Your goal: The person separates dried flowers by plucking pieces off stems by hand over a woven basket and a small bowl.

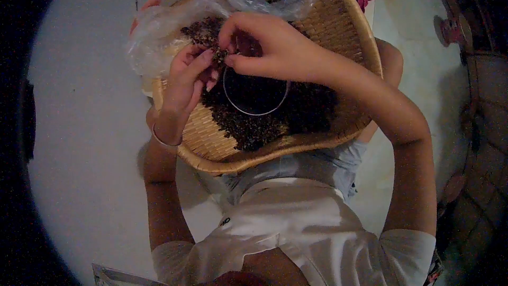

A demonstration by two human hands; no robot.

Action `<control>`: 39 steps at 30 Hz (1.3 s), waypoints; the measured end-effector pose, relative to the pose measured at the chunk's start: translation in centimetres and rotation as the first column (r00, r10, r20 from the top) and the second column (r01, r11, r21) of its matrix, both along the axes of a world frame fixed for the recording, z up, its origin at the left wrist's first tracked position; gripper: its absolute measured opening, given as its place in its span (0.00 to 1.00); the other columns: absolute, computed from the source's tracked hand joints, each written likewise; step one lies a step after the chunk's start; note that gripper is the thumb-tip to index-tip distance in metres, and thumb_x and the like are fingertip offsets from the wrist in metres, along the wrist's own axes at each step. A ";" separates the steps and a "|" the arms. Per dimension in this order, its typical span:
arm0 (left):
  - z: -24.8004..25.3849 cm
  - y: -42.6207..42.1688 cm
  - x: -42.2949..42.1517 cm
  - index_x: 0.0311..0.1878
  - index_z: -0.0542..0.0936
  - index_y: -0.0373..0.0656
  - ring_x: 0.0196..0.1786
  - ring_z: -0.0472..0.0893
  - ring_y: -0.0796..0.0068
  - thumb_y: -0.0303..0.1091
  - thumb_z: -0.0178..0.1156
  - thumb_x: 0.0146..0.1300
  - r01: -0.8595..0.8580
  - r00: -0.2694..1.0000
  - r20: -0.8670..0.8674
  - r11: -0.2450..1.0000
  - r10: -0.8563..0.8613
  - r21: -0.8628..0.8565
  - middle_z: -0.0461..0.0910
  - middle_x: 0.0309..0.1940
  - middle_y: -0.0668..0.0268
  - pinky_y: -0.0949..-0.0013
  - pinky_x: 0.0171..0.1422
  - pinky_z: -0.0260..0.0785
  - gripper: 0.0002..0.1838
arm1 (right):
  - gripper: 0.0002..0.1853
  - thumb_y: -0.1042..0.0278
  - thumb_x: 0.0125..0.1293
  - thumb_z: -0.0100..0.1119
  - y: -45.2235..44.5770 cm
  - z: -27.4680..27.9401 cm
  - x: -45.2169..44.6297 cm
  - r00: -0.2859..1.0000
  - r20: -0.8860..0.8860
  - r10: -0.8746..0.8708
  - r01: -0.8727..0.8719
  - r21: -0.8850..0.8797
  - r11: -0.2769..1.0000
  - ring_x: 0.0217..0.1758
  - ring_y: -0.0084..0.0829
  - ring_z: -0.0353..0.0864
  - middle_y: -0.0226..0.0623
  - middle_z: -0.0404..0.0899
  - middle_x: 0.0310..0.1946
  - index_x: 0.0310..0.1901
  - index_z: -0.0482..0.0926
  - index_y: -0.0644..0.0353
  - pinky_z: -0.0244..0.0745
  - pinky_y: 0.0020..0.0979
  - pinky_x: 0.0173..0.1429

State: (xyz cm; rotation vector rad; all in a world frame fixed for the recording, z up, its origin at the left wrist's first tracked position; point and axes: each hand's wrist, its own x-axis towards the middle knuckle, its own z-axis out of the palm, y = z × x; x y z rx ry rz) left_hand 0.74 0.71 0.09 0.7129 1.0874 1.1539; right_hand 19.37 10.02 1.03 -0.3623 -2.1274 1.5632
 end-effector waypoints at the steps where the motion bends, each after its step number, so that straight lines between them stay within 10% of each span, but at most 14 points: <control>1: -0.2 0.0 -0.1 0.41 0.73 0.38 0.26 0.75 0.82 0.32 0.58 0.60 -0.001 1.000 -0.002 1.000 0.001 0.007 0.75 0.29 0.69 0.80 0.22 0.65 0.10 | 0.08 0.73 0.57 0.57 0.0 -0.1 0.0 1.000 0.002 -0.002 0.002 -0.001 1.000 0.30 0.12 0.67 0.24 0.68 0.31 0.37 0.70 0.60 0.63 0.16 0.31; 7: 0.0 0.1 0.0 0.42 0.75 0.38 0.26 0.75 0.82 0.30 0.59 0.58 0.037 0.999 -0.034 0.999 -0.036 0.027 0.76 0.28 0.68 0.80 0.23 0.65 0.10 | 0.06 0.72 0.59 0.55 0.0 -0.3 -0.1 0.999 -0.009 -0.042 0.043 0.017 0.999 0.29 0.11 0.66 0.24 0.68 0.29 0.37 0.69 0.61 0.62 0.16 0.31; 12: -0.2 0.1 -0.3 0.42 0.75 0.38 0.26 0.75 0.82 0.29 0.59 0.58 0.088 0.995 -0.043 0.996 -0.086 0.036 0.76 0.29 0.68 0.80 0.24 0.65 0.10 | 0.05 0.72 0.61 0.54 -0.1 0.1 0.0 0.999 0.044 0.023 -0.008 -0.314 0.949 0.30 0.11 0.67 0.23 0.69 0.27 0.37 0.70 0.60 0.62 0.16 0.31; 39: -0.2 0.3 -0.2 0.42 0.75 0.39 0.27 0.74 0.84 0.29 0.59 0.58 0.093 0.988 -0.125 0.996 -0.091 0.010 0.76 0.28 0.70 0.82 0.25 0.66 0.10 | 0.08 0.68 0.59 0.57 0.0 -0.3 -0.2 0.998 0.029 0.051 -0.034 -0.418 0.908 0.23 0.14 0.71 0.27 0.73 0.24 0.37 0.70 0.59 0.66 0.18 0.21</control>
